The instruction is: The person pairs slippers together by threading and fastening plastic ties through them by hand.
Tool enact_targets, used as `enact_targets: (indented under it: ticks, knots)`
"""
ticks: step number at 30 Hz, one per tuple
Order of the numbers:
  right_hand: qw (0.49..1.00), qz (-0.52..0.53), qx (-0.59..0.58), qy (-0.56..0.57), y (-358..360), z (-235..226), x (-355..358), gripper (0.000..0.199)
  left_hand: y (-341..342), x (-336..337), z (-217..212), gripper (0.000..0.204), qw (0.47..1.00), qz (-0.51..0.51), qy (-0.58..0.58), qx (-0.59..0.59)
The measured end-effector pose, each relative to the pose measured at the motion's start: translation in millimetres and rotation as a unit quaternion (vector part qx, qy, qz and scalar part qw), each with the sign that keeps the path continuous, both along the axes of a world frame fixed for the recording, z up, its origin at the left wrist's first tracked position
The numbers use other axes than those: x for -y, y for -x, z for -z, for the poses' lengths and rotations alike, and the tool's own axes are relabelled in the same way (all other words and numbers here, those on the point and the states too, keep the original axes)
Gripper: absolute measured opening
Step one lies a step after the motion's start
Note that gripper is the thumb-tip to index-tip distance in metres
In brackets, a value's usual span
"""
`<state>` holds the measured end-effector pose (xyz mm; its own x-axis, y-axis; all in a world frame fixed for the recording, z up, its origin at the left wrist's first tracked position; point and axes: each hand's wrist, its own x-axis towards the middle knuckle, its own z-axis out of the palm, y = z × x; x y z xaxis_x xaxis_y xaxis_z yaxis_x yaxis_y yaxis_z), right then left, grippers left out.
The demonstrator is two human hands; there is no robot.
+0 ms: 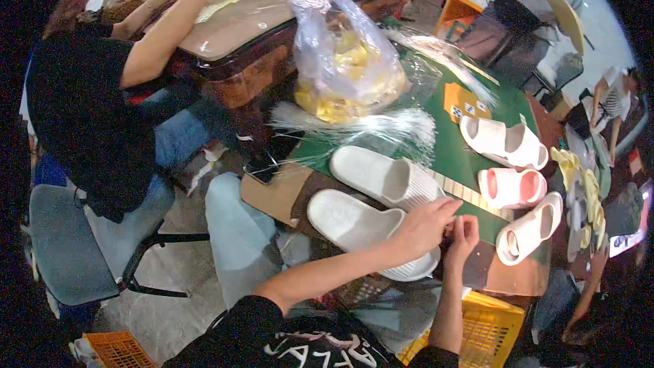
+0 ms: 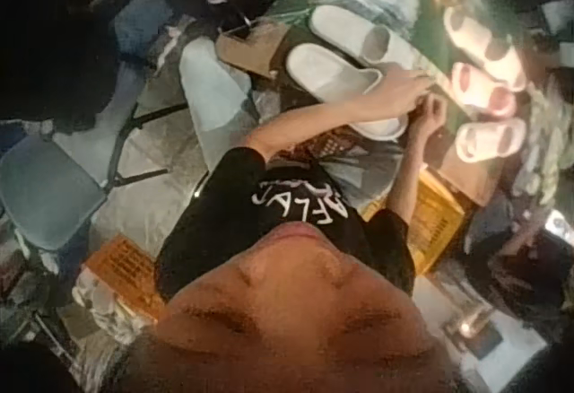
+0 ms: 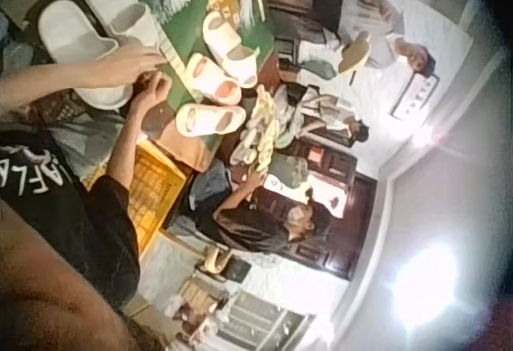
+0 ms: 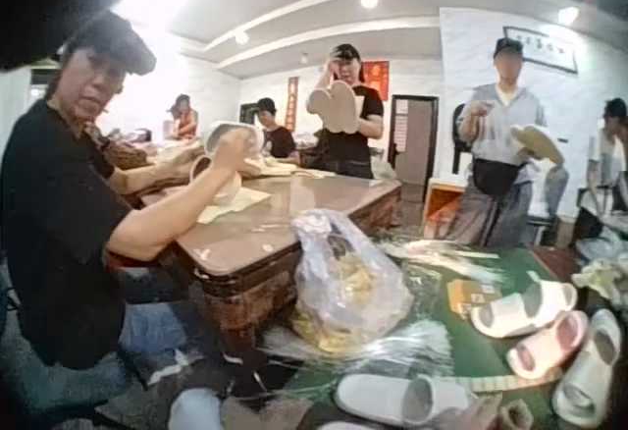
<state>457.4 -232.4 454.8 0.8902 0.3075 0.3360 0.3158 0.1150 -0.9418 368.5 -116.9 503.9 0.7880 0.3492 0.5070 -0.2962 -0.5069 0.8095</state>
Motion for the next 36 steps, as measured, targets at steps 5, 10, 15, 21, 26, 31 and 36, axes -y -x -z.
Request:
enact_targets:
  ticks: [5, 10, 15, 21, 26, 31, 36]
  knots:
    - [0.981, 0.052, 0.118, 0.144, -2, 5, 2, 0.013, 68, -17, 9, 0.042, 0.984, -0.097, -0.15, 0.015]
    - [0.929, -0.035, 0.244, 0.276, 16, -20, -4, 0.044, 98, -22, 24, 0.037, 0.974, -0.154, -0.164, -0.027]
    - [0.939, -0.173, 0.08, 0.287, 34, -40, -6, 0.057, 96, -22, 45, 0.033, 0.971, -0.174, -0.159, -0.027]
    - [0.929, -0.086, 0.174, 0.317, 34, -23, 18, 0.046, 96, -4, 40, 0.025, 0.988, -0.127, -0.083, 0.029]
    - [0.911, 0.004, 0.224, 0.345, 32, -49, 46, 0.044, 108, -13, 32, 0.036, 0.986, -0.118, -0.097, 0.061]
    - [0.902, 0.057, 0.267, 0.335, 10, -89, 84, 0.045, 121, -38, 25, 0.03, 0.972, -0.17, -0.126, 0.106]
    - [0.9, 0.142, 0.323, 0.257, -28, -130, 80, 0.041, 115, -54, 29, 0.032, 0.971, -0.162, -0.145, 0.1]
